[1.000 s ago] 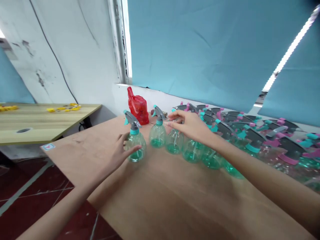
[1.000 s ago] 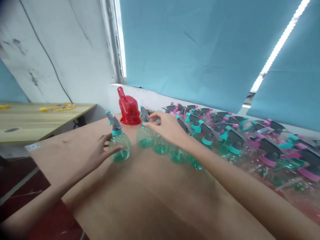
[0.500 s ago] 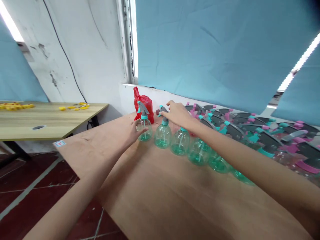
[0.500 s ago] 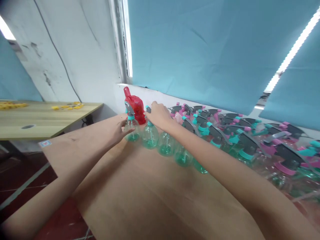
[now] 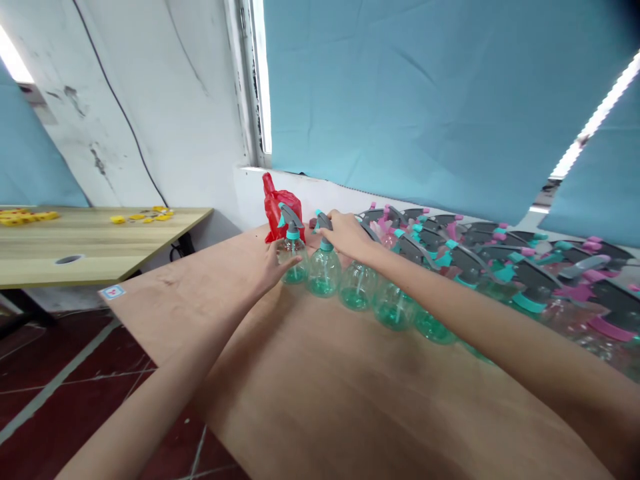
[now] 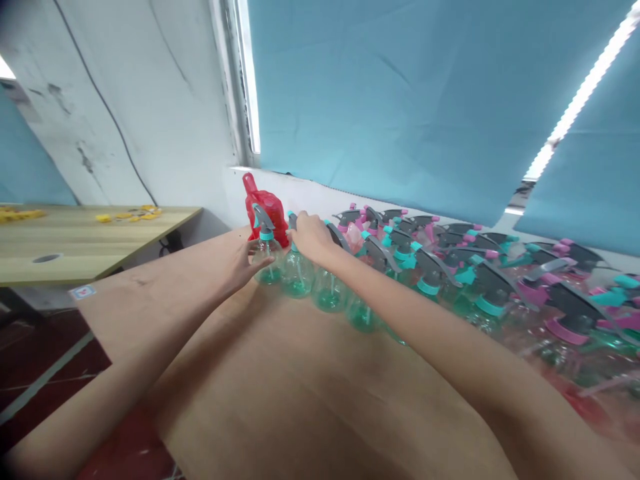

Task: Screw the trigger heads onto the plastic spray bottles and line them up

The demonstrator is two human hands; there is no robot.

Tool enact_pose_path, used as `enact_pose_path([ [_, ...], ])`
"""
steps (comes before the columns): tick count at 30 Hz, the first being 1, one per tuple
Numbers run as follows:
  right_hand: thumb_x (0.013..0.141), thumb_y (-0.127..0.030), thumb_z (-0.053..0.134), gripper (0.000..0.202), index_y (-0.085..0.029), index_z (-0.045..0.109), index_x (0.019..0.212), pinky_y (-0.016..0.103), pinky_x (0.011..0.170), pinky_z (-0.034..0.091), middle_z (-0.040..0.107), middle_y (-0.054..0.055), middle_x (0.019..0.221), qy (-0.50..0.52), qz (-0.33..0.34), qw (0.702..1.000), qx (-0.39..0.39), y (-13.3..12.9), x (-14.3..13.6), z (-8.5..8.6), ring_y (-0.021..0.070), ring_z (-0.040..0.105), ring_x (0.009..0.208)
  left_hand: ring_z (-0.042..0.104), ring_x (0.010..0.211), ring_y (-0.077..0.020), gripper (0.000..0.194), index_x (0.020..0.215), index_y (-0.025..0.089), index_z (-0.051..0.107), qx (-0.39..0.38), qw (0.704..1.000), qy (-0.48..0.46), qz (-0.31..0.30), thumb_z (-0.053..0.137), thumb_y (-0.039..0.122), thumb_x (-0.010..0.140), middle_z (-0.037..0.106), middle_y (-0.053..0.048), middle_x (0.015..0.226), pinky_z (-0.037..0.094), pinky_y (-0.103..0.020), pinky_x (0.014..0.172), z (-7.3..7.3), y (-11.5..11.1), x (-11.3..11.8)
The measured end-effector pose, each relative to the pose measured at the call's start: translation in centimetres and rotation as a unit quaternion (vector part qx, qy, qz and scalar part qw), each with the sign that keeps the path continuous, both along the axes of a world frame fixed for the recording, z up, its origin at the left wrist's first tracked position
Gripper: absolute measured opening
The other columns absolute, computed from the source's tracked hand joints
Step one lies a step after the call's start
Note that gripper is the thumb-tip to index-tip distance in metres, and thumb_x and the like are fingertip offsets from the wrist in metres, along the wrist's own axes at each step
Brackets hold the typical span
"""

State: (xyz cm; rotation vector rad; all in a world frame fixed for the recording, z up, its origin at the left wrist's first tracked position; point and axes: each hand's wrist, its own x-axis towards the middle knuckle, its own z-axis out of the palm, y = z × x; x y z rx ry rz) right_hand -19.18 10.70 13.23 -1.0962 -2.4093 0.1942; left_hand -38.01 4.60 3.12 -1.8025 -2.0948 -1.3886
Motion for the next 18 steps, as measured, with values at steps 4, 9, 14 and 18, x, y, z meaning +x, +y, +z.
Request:
enact_pose_path([
  [4, 0.090, -0.033, 0.055, 0.033, -0.017, 0.055, 0.119, 0.041, 0.082, 0.051, 0.058, 0.009, 0.119, 0.004, 0.007, 1.000, 0.004, -0.2, 0.1, 0.0, 0.0202, 0.060, 0.099, 0.058, 0.105, -0.0265, 0.038, 0.123, 0.017, 0.052, -0.013, 1.000, -0.002, 0.022, 0.062, 0.034, 0.090, 0.054, -0.010, 0.122, 0.048, -0.046, 0.087, 0.3, -0.9, 0.3],
  [9, 0.090, -0.033, 0.055, 0.032, -0.016, 0.055, 0.117, 0.041, 0.082, 0.051, 0.059, 0.008, 0.116, 0.008, 0.037, 0.999, 0.006, -1.4, 0.9, 0.1, 0.0195, 0.061, 0.097, 0.051, 0.115, -0.0344, 0.064, 0.132, 0.019, 0.041, -0.013, 0.999, -0.011, 0.049, 0.063, 0.053, 0.083, 0.048, -0.014, 0.124, 0.039, -0.049, 0.095, 1.0, -3.9, 1.3],
  [14, 0.088, -0.033, 0.053, 0.034, -0.011, 0.058, 0.114, 0.037, 0.079, 0.047, 0.067, 0.014, 0.102, 0.031, 0.097, 0.995, 0.010, -4.7, 3.0, 0.2, 0.0245, 0.062, 0.095, 0.046, 0.120, -0.0315, 0.057, 0.128, 0.021, 0.042, -0.020, 1.000, -0.001, 0.013, 0.054, 0.056, 0.085, 0.046, -0.012, 0.127, 0.036, -0.047, 0.100, 1.1, -8.0, 3.9],
  [18, 0.088, -0.035, 0.050, 0.033, -0.012, 0.057, 0.111, 0.031, 0.064, 0.044, 0.069, 0.011, 0.088, 0.047, 0.135, 0.990, -0.005, -8.3, 6.0, 0.2, 0.0208, 0.063, 0.076, 0.047, 0.120, -0.0307, 0.063, 0.127, 0.021, 0.044, -0.067, 0.995, 0.014, -0.076, 0.062, 0.059, 0.079, 0.051, -0.010, 0.126, 0.038, -0.047, 0.099, 0.3, -11.0, 7.4],
])
